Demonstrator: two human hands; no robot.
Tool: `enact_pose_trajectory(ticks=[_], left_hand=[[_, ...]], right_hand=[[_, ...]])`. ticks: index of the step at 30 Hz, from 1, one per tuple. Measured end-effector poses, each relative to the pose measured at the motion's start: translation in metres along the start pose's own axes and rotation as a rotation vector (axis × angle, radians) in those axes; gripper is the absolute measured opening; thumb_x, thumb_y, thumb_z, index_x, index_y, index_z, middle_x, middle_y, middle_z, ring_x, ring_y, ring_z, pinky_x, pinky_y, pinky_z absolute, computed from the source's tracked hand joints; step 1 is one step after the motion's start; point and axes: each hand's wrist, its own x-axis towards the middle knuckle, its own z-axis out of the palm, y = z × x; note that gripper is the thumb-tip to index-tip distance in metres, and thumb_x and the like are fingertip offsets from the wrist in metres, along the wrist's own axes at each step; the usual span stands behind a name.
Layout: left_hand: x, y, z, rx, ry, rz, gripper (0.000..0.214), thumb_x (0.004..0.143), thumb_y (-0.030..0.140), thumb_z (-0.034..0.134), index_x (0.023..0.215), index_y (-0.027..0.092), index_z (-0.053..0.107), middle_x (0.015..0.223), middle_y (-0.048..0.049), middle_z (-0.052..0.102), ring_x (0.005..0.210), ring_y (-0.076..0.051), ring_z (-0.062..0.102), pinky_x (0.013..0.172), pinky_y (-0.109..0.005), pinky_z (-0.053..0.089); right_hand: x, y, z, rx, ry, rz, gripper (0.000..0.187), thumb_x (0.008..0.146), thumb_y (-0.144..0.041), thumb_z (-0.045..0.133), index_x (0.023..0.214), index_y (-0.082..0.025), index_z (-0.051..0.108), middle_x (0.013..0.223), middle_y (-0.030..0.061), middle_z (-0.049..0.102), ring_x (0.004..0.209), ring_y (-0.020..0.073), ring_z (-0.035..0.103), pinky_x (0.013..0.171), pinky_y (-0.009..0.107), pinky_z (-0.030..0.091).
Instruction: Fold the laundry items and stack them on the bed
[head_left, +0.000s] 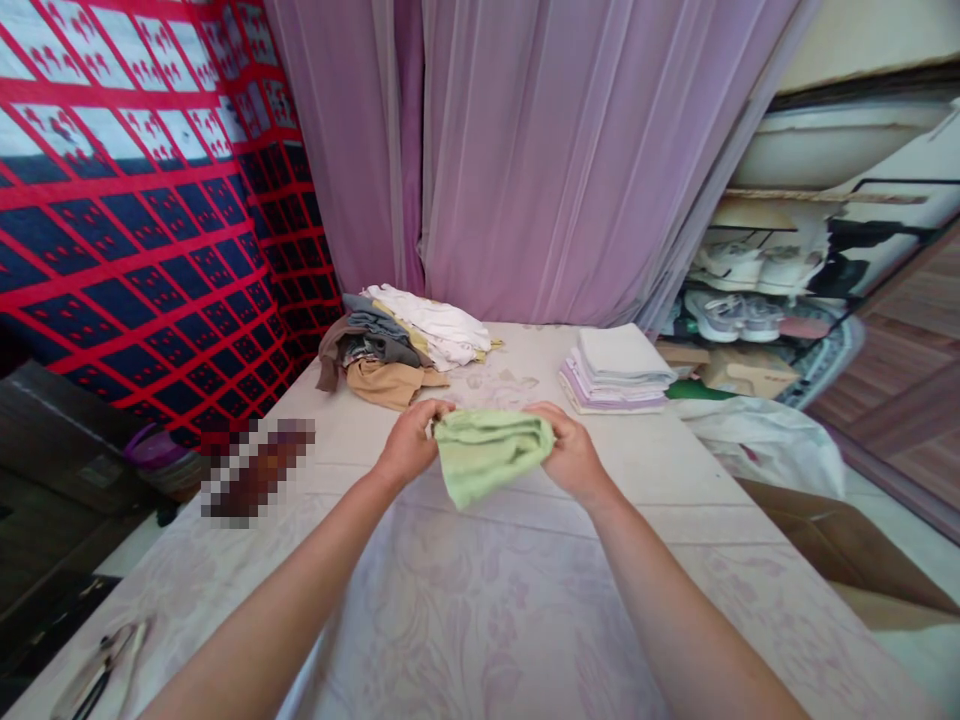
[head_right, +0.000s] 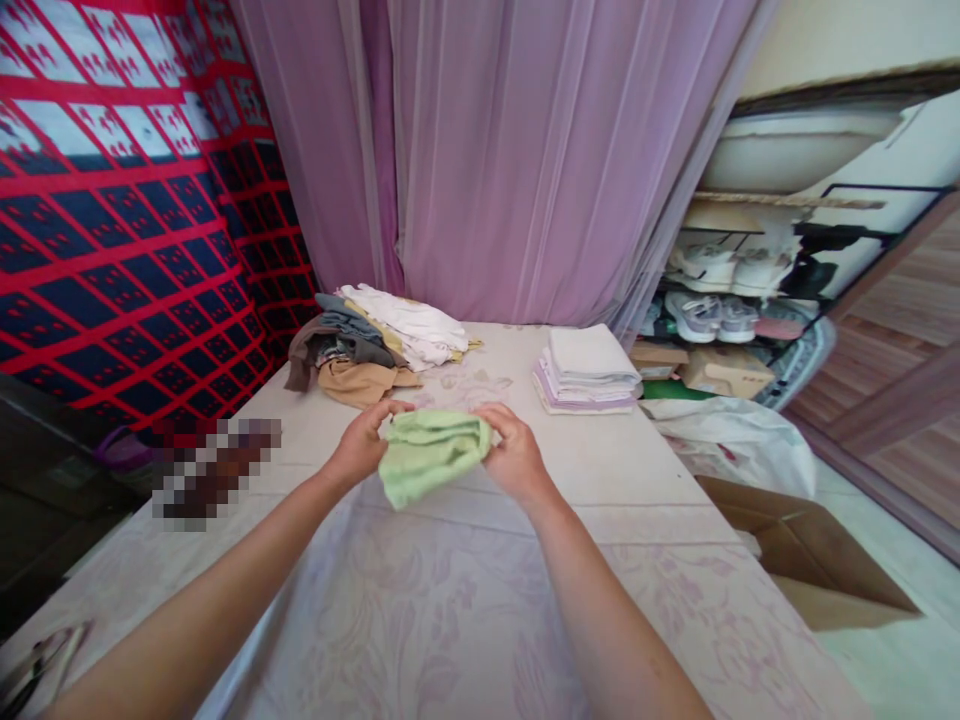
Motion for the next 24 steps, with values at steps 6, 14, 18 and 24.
enact_pose_trajectory(ticks=[6,14,18,24], left_hand=[[-0.064,-0.019,0.013,0.433,-0.149,0.195,0.041,0.076,0.014,0.057,0.116,0.021,0.056,0.134,-0.011,0.054,0.13,-0.026,0.043,0.104,-0.046,0.035],[-0.106,0.006,-0.001,0.644,-0.429,0.533,0.071,0.077,0.007,0.053,0.142,0.031,0.036,0.151,-0.0056,0.036,0.141,-0.024,0.024,0.114,-0.048,0.019],[-0.111,0.003,0.002,0.566,-0.532,0.521,0.063,0.081,0.016,0.055,0.141,0.03,0.039,0.148,-0.0036,0.04,0.141,-0.023,0.026,0.116,-0.047,0.015],[-0.106,0.004,0.003,0.294,-0.515,0.324,0.038,0.089,0.03,0.045,0.126,0.029,0.056,0.133,-0.0048,0.057,0.129,-0.024,0.045,0.112,-0.05,0.021]], right_hand=[[-0.084,0.02,0.016,-0.414,-0.229,-0.27,0.02,0.082,-0.02,0.057,0.098,-0.024,0.066,0.101,0.0076,0.071,0.097,0.0201,0.064,0.089,0.038,0.049],[-0.115,0.018,0.006,-0.638,-0.535,-0.294,0.056,0.08,-0.017,0.055,0.135,-0.02,0.047,0.133,0.0149,0.054,0.126,0.0238,0.047,0.108,0.048,0.033],[-0.112,0.01,0.001,-0.681,-0.646,-0.232,0.051,0.081,-0.025,0.058,0.131,-0.024,0.053,0.138,0.0136,0.05,0.13,0.027,0.042,0.109,0.051,0.028],[-0.089,-0.001,-0.006,-0.54,-0.704,-0.095,0.033,0.083,-0.028,0.054,0.115,-0.028,0.064,0.123,0.0069,0.063,0.116,0.0223,0.054,0.108,0.045,0.028]])
